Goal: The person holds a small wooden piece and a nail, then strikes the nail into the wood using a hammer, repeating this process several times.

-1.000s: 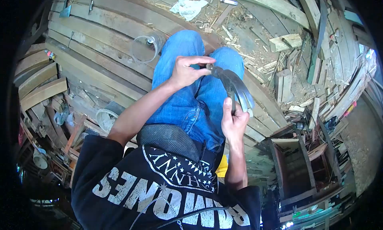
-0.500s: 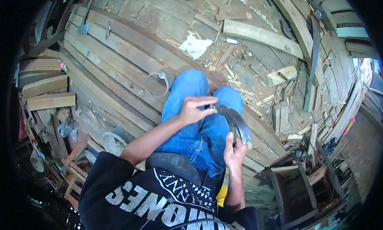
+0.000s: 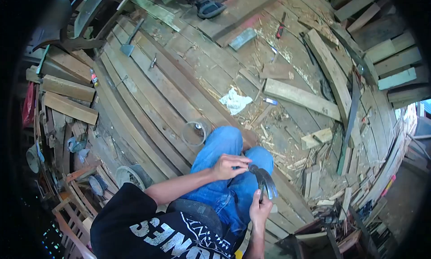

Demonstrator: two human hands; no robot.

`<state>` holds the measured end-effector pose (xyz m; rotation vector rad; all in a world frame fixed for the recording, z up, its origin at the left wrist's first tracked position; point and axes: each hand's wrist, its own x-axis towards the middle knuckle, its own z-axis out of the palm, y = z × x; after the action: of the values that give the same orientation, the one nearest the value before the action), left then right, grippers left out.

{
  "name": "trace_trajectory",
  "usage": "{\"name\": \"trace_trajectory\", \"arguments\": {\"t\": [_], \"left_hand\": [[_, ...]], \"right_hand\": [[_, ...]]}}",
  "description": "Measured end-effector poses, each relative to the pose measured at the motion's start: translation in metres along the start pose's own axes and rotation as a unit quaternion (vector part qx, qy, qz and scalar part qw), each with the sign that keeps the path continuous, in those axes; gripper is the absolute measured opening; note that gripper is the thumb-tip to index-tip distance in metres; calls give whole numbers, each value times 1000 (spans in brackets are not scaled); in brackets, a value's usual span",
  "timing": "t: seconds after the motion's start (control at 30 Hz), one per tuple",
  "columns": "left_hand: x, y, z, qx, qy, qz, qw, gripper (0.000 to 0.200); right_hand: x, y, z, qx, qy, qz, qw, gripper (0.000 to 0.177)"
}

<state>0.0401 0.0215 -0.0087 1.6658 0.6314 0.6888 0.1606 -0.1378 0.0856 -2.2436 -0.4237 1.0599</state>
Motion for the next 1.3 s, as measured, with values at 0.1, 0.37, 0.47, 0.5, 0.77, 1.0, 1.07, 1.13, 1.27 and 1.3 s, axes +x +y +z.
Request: {"name": "trace_trajectory", "arguments": {"t": [0.1, 0.37, 0.47, 0.5, 0.77, 1.0, 1.07, 1.13, 1.27, 1.3], "left_hand": [[-1, 1, -1, 8, -11, 7, 1000, 12], [-4, -1, 2, -22, -5, -20, 1000, 10], [-4, -2, 3, -21, -9, -15, 1000, 10], [-3, -2, 3, -19, -9, -6, 1000, 11], [-3, 2, 5, -27, -7, -39, 999, 6], [-4, -3, 6, -14, -13, -71, 997, 8], [-4, -1, 7, -31, -2, -65, 997, 7], [-2, -2, 6, -36, -9, -45, 998, 11], [-3, -7, 3, -52, -4, -60, 997, 13], [1, -7, 3, -34, -5, -43, 998, 12]], "right_hand": [[-1, -5, 1, -10, -1, -23, 1000, 51], [-3, -16, 3, -40, -9, -53, 998, 48], [-4, -15, 2, -43, -8, -60, 997, 47], [-4, -15, 2, -50, -8, -61, 997, 47], [-2, -2, -2, -52, -3, -57, 997, 36], [-7, -35, 0, -80, 28, -78, 993, 42], [-12, -46, 2, -29, 42, -88, 995, 44], [-12, -32, 9, 20, 51, -109, 993, 45], [-15, -36, 8, -82, -25, 29, 996, 45], [-14, -29, 9, -55, 2, -43, 998, 32]]}}
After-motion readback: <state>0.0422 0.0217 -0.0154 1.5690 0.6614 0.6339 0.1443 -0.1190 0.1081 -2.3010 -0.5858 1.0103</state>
